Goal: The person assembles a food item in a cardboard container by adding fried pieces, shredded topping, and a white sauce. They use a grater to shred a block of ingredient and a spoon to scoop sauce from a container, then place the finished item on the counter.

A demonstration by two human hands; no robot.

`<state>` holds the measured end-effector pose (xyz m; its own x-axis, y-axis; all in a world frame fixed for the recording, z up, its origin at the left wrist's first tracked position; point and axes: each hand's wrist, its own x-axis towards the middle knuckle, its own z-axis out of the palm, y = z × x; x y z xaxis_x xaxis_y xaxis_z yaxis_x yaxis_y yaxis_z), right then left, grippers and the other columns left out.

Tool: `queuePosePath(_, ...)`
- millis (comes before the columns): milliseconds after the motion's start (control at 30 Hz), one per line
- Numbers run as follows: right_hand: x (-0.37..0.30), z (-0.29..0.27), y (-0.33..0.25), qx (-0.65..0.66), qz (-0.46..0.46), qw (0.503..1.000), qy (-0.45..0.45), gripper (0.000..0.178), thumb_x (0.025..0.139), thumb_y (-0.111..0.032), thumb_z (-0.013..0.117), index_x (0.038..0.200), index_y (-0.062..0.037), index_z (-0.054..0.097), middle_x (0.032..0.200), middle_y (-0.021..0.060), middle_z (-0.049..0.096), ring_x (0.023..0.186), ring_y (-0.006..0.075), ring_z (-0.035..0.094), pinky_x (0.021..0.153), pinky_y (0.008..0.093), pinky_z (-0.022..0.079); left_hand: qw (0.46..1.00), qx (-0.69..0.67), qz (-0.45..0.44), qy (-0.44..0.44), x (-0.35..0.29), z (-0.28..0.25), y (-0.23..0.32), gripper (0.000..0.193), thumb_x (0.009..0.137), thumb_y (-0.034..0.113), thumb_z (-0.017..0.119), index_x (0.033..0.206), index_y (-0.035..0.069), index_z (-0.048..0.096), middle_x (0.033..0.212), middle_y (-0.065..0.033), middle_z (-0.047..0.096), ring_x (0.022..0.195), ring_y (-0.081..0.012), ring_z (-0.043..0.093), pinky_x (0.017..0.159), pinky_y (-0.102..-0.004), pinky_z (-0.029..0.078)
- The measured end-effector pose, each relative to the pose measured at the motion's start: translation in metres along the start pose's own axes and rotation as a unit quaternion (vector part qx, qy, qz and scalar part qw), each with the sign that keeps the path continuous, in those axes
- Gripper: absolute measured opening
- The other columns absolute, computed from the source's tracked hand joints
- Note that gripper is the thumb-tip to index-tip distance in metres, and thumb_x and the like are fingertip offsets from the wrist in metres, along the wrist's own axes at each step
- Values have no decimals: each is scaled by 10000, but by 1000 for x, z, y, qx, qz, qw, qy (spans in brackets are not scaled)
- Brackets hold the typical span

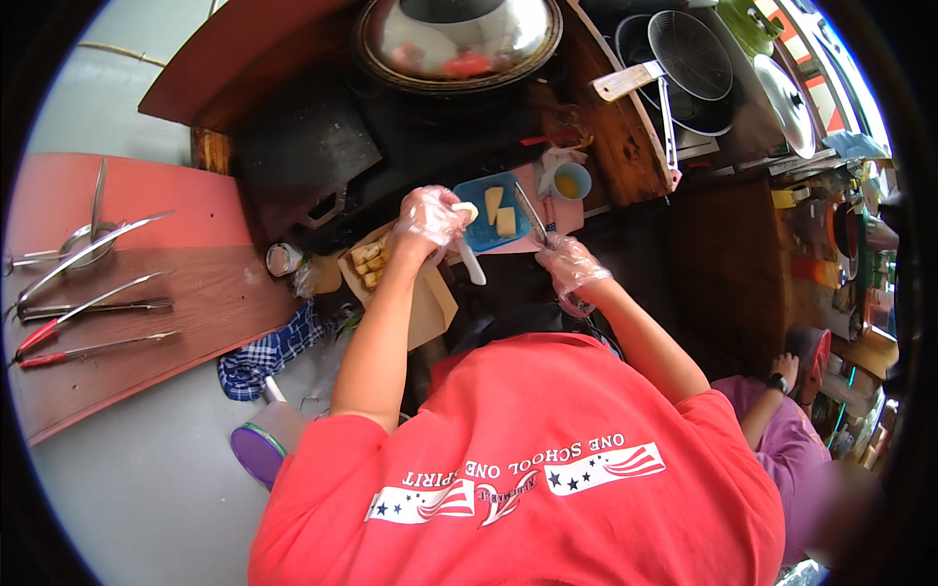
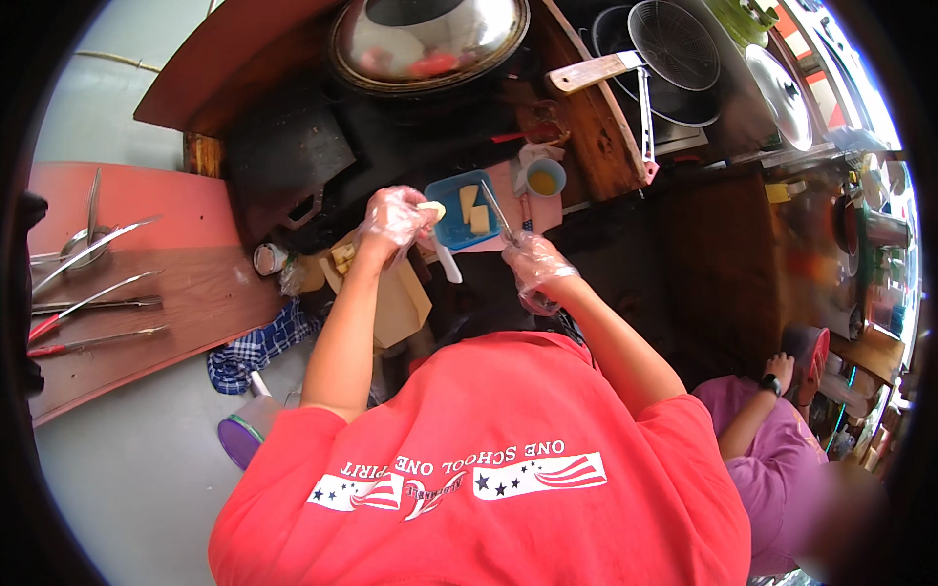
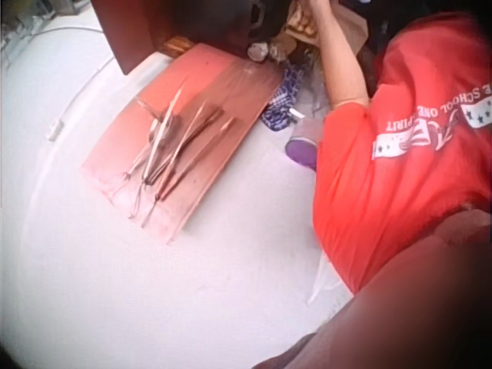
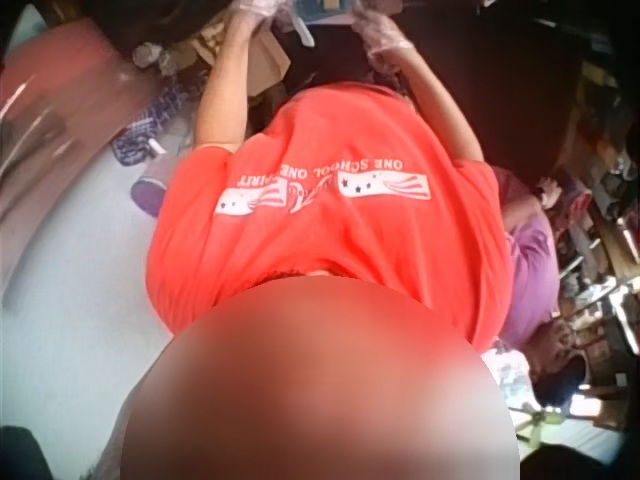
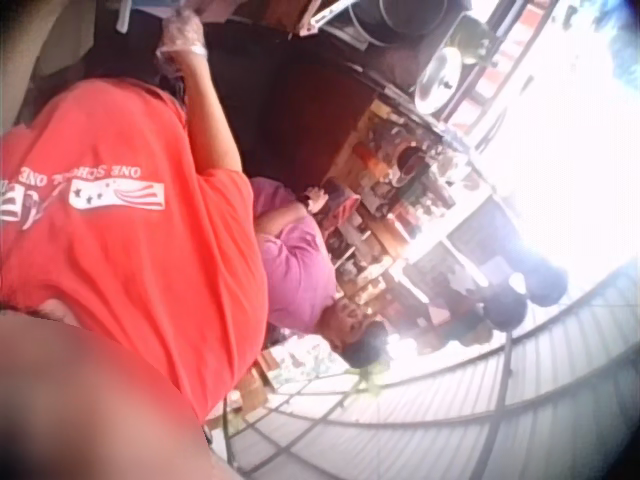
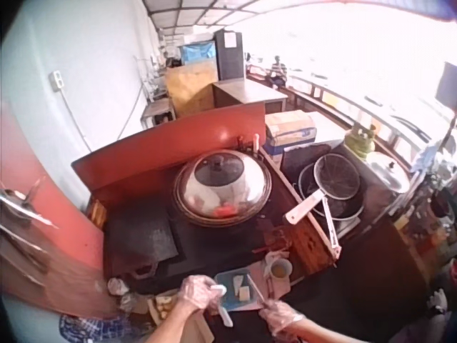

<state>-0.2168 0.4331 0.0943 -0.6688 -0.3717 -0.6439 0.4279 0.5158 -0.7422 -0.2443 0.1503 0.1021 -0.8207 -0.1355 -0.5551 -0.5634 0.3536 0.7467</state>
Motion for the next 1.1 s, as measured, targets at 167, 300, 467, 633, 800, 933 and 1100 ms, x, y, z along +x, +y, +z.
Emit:
queuePosePath(167, 52, 96, -37, -203, -243, 940, -126, 228, 795, -106, 678, 1007, -21, 680, 841, 188, 661, 861, 367, 666, 734, 452, 530, 966, -232, 114, 23, -70, -29, -45, 218, 931, 16, 759, 1130, -43, 693, 948, -134, 756, 759, -141, 726, 674, -279, 615)
queuePosePath(300, 63, 154, -71, -300, -347, 870, -179, 155, 779, -81, 676, 930, -49, 693, 842, 150, 667, 902, 386, 645, 807, 477, 513, 940, 82, 246, 220, -91, -53, -80, 264, 917, 126, 754, 1145, -7, 739, 976, -167, 773, 834, -280, 754, 762, -375, 594)
queuePosePath(467, 69, 202, -97, -397, -334, 833, -191, 139, 827, -109, 642, 924, -71, 735, 910, 172, 715, 954, 380, 677, 873, 466, 527, 928, 62, 212, 301, -103, -64, -116, 215, 915, 142, 732, 1091, 22, 765, 1006, -184, 768, 932, -371, 746, 802, -406, 587)
queuePosePath(633, 83, 219, -90, -485, -423, 754, -131, 148, 849, -113, 615, 905, -57, 740, 904, 179, 738, 921, 362, 716, 892, 445, 547, 926, 5, 191, 325, -82, -66, -138, 196, 900, 105, 699, 1069, 40, 774, 1019, -177, 770, 950, -363, 747, 821, -408, 584)
queuePosePath(800, 97, 220, -81, -433, -453, 769, -125, 113, 791, -94, 652, 861, -45, 726, 847, 202, 708, 901, 399, 695, 860, 472, 532, 926, 5, 167, 339, -62, -67, -149, 197, 905, 101, 716, 1079, 35, 781, 1057, -176, 773, 982, -329, 758, 867, -377, 582)
queuePosePath(933, 99, 222, -76, -406, -452, 783, -134, 78, 756, -64, 666, 815, -32, 704, 815, 201, 688, 899, 404, 688, 844, 486, 525, 922, -12, 170, 347, -46, -70, -152, 193, 902, 109, 740, 1069, 18, 775, 1049, -187, 770, 984, -345, 750, 874, -382, 578)
queuePosePath(1100, 100, 220, -70, -419, -445, 784, -113, 41, 751, -60, 670, 784, -45, 688, 829, 193, 687, 905, 392, 692, 833, 474, 534, 931, 28, 140, 336, -28, -67, -157, 196, 897, 120, 758, 1063, 16, 773, 1041, -189, 763, 975, -353, 740, 864, -391, 571)
